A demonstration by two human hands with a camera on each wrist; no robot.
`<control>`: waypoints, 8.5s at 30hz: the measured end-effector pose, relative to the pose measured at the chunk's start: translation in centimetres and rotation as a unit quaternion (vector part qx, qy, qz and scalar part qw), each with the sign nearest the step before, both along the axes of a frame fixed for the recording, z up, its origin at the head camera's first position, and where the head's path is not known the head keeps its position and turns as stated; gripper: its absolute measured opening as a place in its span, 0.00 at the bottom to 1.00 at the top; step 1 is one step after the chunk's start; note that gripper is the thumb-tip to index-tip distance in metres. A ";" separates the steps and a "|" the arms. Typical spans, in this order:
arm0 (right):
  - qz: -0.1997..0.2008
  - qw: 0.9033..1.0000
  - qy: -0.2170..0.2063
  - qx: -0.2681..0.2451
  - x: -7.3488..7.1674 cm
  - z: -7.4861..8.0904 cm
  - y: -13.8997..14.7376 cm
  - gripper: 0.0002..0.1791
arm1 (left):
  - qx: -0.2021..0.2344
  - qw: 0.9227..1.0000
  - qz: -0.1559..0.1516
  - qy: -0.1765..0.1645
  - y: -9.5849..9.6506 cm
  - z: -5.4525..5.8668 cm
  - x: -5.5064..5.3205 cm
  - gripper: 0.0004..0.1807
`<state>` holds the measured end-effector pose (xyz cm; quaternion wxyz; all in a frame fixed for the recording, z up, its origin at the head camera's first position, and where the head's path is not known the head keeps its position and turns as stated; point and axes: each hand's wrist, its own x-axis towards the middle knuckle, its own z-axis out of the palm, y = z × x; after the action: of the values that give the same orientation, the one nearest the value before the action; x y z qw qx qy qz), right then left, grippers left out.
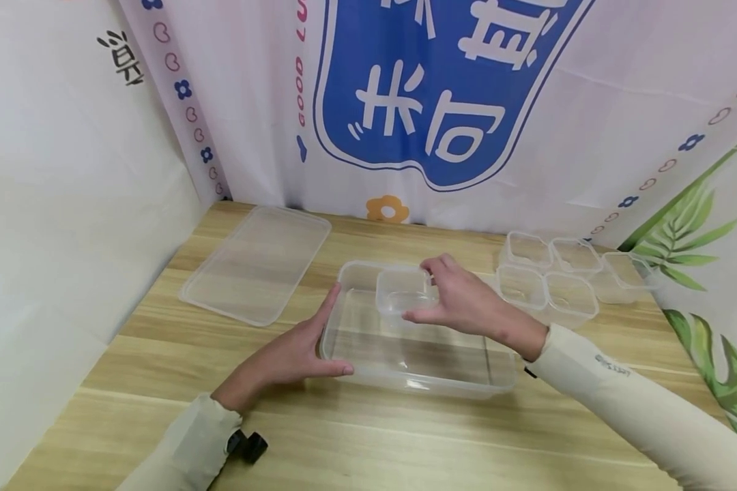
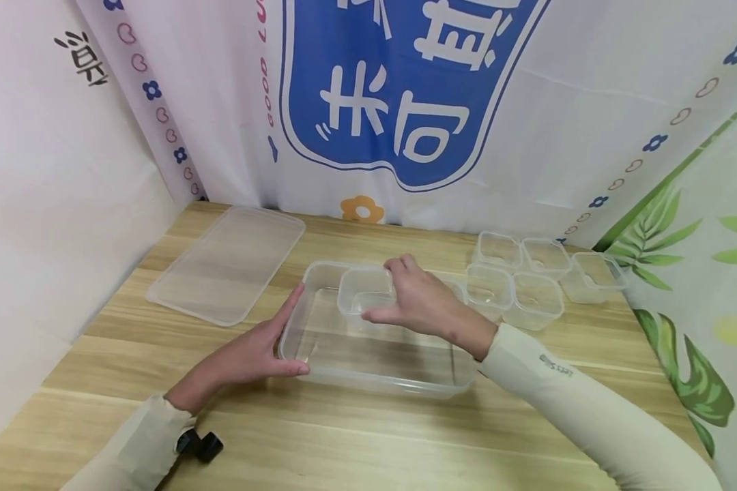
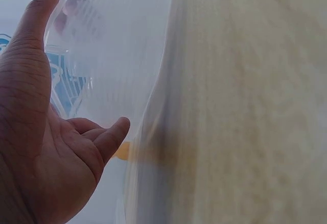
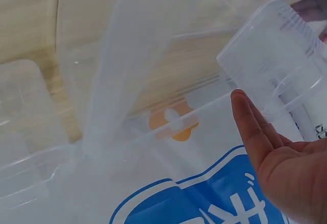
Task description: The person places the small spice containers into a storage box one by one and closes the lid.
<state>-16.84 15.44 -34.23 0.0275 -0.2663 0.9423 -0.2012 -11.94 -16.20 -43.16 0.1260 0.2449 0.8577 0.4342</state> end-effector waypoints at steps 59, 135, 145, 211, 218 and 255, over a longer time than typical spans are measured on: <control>0.015 0.991 0.064 0.120 -1.5 -3.0 -6.3 0.50 | 0.020 1.000 -0.010 0.004 -0.1 -0.1 0.0 0.72; -0.116 0.987 0.042 -0.106 -0.5 2.0 8.0 0.40 | 0.017 1.000 -0.005 0.010 -0.1 -0.2 -0.2 0.73; -0.145 0.983 0.047 -0.100 0.2 1.3 13.0 0.39 | 0.014 1.000 0.000 0.005 0.0 0.0 -0.2 0.74; -0.214 0.968 -0.114 -0.069 -0.1 -4.9 23.7 0.63 | 0.011 1.000 -0.003 0.007 0.0 -0.2 -0.2 0.74; -0.219 0.968 -0.106 -0.059 -0.2 -5.0 23.9 0.63 | 0.010 1.000 -0.006 0.013 0.0 -0.1 -0.1 0.74; -0.264 0.962 -0.051 -0.045 2.5 0.5 24.0 0.61 | 0.014 1.000 -0.005 0.012 0.0 -0.1 -0.1 0.75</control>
<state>-14.29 39.47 -33.68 0.0094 0.0012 0.9664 -0.2568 -12.04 -16.20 -43.28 0.1142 0.2560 0.8517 0.4428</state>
